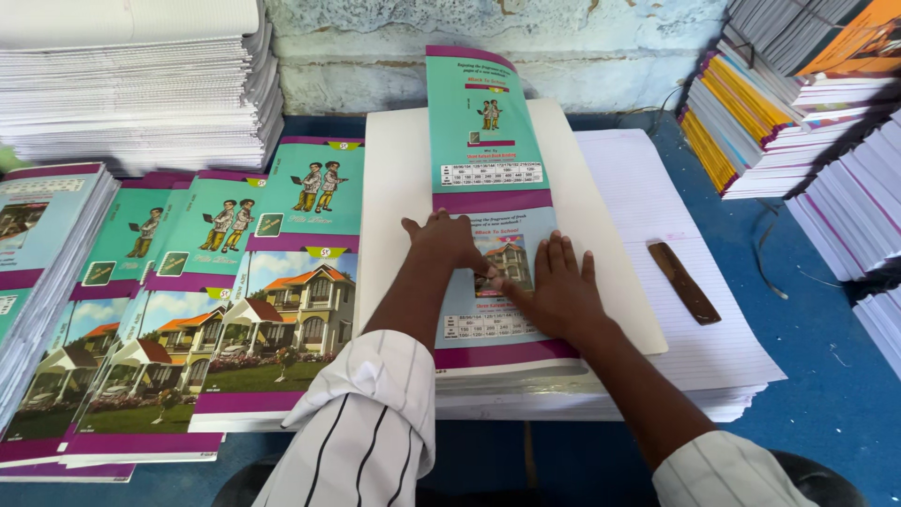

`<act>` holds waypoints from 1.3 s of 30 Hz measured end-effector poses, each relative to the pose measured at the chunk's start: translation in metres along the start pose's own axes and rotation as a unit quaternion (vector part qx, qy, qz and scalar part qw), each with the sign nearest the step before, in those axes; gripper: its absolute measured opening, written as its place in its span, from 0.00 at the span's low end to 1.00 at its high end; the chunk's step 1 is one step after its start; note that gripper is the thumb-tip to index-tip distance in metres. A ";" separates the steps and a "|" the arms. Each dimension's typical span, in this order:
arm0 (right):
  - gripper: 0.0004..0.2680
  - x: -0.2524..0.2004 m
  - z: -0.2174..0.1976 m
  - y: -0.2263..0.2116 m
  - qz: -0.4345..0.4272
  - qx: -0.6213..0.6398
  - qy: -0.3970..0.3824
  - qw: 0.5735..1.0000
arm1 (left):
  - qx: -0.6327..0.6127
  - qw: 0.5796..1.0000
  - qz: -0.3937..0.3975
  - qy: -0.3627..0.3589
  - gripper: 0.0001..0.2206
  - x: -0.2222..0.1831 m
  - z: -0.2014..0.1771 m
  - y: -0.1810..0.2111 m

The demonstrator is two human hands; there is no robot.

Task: The person folds the front cover of a book inward along the spine, then uses a wooden tool to press and crease the fold. The person repeats this process on multiple books, stacking the finished ones to the left.

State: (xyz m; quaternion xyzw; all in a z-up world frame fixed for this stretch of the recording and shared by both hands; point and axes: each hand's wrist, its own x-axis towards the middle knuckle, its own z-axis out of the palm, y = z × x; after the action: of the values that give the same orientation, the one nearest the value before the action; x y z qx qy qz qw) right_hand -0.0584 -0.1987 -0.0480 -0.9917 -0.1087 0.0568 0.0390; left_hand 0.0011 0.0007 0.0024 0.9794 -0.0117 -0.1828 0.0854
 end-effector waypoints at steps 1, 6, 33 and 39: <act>0.43 -0.001 0.002 0.001 -0.002 -0.003 0.008 1.000 | -0.003 1.000 0.000 0.004 0.52 0.001 0.001 0.000; 0.43 -0.006 0.012 0.003 -0.026 0.007 0.071 0.997 | -0.014 1.000 0.000 0.008 0.54 0.005 0.006 -0.003; 0.15 -0.011 -0.011 0.032 -0.061 0.247 0.174 0.951 | -0.022 1.000 0.008 0.006 0.54 0.005 0.007 -0.003; 0.13 0.008 -0.013 0.096 -0.087 0.231 0.224 0.943 | -0.018 1.000 0.008 -0.006 0.52 0.005 0.006 -0.002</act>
State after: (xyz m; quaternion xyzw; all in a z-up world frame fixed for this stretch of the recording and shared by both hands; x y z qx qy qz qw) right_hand -0.0287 -0.2911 -0.0446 -0.9292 -0.1667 -0.1470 0.2954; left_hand 0.0040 0.0012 -0.0050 0.9764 -0.0171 -0.1883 0.1047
